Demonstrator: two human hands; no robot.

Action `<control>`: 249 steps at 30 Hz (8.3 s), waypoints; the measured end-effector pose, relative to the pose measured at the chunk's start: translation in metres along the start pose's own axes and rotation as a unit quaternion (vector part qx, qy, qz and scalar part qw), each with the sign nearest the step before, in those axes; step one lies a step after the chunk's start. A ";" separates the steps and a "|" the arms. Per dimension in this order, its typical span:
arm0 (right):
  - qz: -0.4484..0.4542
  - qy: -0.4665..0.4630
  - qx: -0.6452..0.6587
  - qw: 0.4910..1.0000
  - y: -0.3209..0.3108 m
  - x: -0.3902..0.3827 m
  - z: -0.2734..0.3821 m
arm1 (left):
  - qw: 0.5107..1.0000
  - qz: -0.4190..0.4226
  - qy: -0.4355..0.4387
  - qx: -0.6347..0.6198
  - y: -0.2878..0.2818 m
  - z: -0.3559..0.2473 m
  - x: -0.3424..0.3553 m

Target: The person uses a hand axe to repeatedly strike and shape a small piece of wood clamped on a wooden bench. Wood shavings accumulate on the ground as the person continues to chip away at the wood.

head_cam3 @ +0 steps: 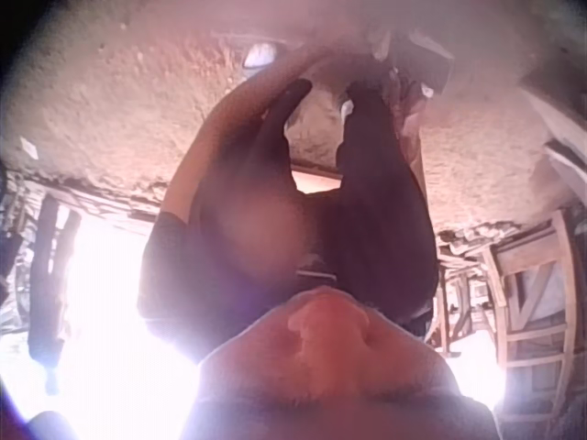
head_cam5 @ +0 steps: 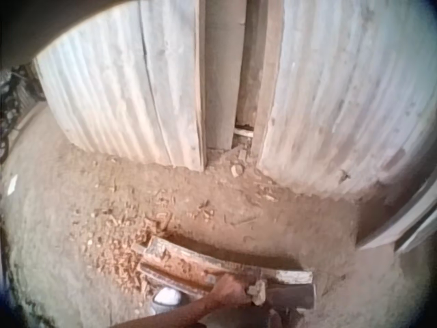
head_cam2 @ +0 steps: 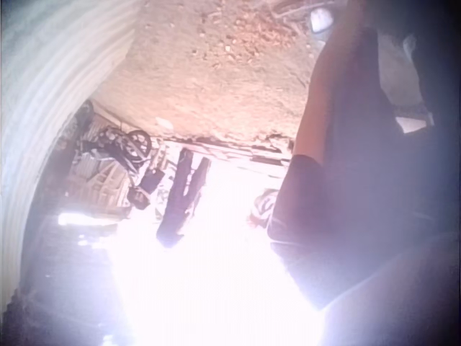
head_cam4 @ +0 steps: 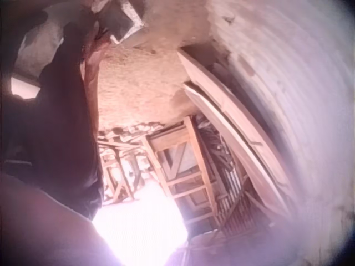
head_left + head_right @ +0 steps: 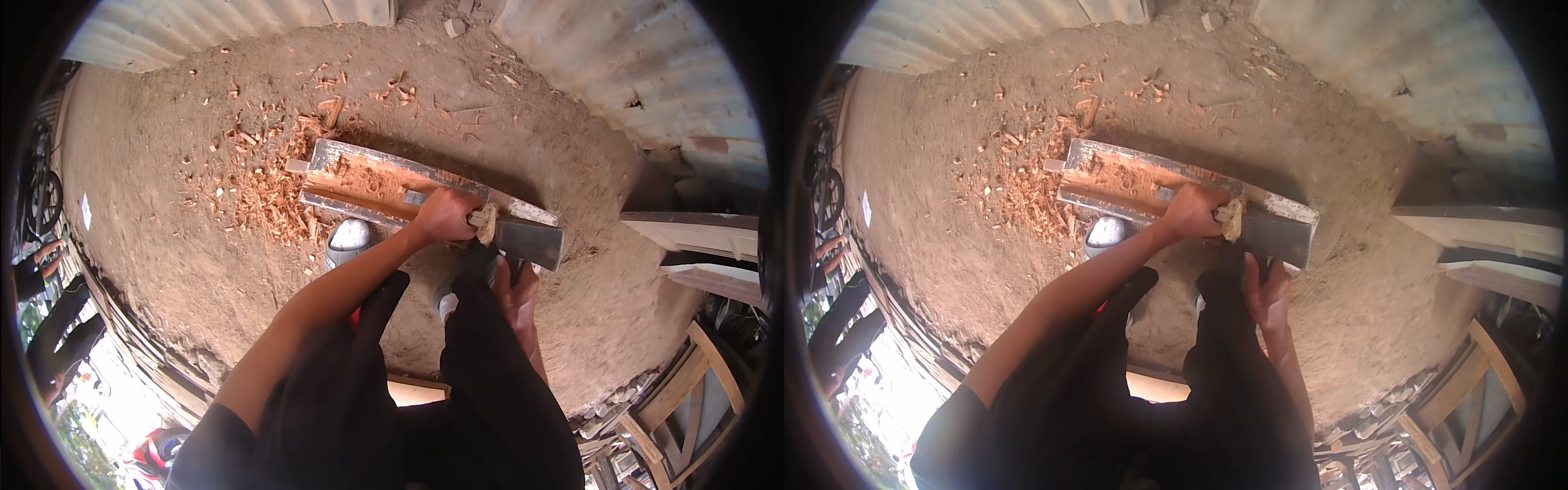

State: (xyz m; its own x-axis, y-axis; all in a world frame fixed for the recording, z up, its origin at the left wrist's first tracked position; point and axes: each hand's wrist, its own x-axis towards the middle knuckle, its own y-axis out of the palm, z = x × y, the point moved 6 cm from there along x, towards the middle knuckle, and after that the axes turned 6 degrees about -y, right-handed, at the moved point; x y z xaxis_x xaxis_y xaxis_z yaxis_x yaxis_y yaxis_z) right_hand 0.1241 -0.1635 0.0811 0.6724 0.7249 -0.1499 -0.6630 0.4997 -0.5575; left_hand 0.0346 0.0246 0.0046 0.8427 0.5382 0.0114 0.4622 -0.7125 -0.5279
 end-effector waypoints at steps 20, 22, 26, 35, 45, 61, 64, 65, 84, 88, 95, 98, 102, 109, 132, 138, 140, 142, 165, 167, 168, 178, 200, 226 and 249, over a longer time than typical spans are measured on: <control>0.089 0.093 0.039 0.991 0.004 0.005 0.004 | 0.999 -0.011 -0.004 0.038 0.009 0.007 -0.002; 0.080 0.123 0.051 0.988 -0.008 0.014 -0.009 | 0.999 -0.005 -0.007 0.034 0.006 0.004 0.002; -0.008 0.124 0.145 0.982 0.001 0.006 0.000 | 0.999 -0.037 0.007 0.000 0.002 0.002 0.000; -0.075 0.116 0.172 0.975 -0.001 -0.001 -0.006 | 0.999 -0.022 -0.022 0.031 0.004 0.009 0.003; -0.057 0.134 0.161 0.976 0.005 0.014 0.007 | 0.999 -0.031 -0.009 0.017 -0.002 0.006 0.002; 0.045 0.110 0.076 0.990 -0.001 0.014 -0.012 | 0.998 0.001 0.007 0.056 0.003 0.012 -0.002; 0.001 0.109 0.129 0.986 0.009 0.002 -0.007 | 0.999 -0.014 0.019 0.041 0.002 0.007 -0.003; -0.005 0.116 0.151 0.982 0.015 -0.001 -0.004 | 0.999 -0.026 0.027 0.036 0.002 0.007 -0.003; 0.035 0.061 0.063 0.996 0.020 0.007 0.003 | 0.998 -0.053 0.002 0.016 -0.013 0.012 -0.008; 0.075 0.099 0.096 0.988 0.019 0.020 0.016 | 0.998 -0.049 -0.016 0.036 -0.015 0.020 -0.011; 0.090 0.012 -0.010 0.996 0.011 0.022 -0.007 | 0.997 -0.068 0.023 0.012 -0.013 0.017 -0.005; 0.031 0.089 0.114 0.989 0.011 0.013 0.022 | 0.997 -0.056 -0.017 0.040 -0.014 0.026 -0.012; 0.103 0.115 0.057 0.986 0.022 0.012 0.013 | 0.997 -0.079 -0.001 0.008 -0.017 0.021 -0.007; 0.059 0.097 0.082 0.990 0.024 0.018 0.015 | 0.995 -0.092 -0.003 0.024 -0.017 0.021 -0.005; 0.031 0.088 0.092 0.991 0.019 0.025 0.012 | 0.990 -0.136 0.005 0.034 -0.023 0.025 -0.011; 0.132 0.079 0.080 0.985 0.028 0.024 0.004 | 0.993 -0.104 -0.008 0.050 -0.019 0.034 -0.009; 0.064 0.079 0.133 0.986 0.021 0.025 0.008 | 0.993 -0.096 -0.012 0.068 -0.016 0.034 -0.007; -0.031 0.070 0.178 0.981 0.022 0.015 0.006 | 0.995 -0.093 -0.011 0.046 -0.016 0.033 -0.011; 0.117 0.112 0.058 0.985 0.028 0.027 0.020 | 0.994 -0.090 -0.021 0.057 -0.031 0.032 -0.012; 0.054 0.089 0.098 0.990 0.026 0.021 0.021 | 0.994 -0.080 -0.035 0.060 -0.028 0.034 -0.014; 0.011 0.074 0.128 0.989 0.030 0.017 0.020 | 0.995 -0.080 -0.030 0.048 -0.029 0.028 -0.010; -0.022 0.044 0.211 0.976 0.044 0.025 0.020 | 0.995 -0.097 -0.018 0.013 -0.037 0.029 -0.013; 0.142 0.095 0.026 0.985 0.037 0.035 0.012 | 0.996 -0.018 -0.008 0.082 -0.024 0.037 -0.016; 0.049 -0.066 -0.006 0.997 0.039 0.042 -0.009 | 0.997 -0.055 -0.042 0.047 -0.033 0.028 -0.012; 0.126 -0.044 -0.067 0.989 0.035 0.049 0.033 | 0.997 -0.069 -0.025 0.039 -0.049 0.033 -0.022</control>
State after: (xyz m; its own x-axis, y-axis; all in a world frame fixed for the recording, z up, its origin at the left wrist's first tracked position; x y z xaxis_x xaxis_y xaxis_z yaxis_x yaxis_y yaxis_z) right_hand 0.1227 -0.0948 0.0808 0.4561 0.8596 -0.2304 -0.7526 0.2344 -0.6153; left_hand -0.0158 0.0622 0.0024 0.7569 0.6518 0.0482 0.5488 -0.5937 -0.5885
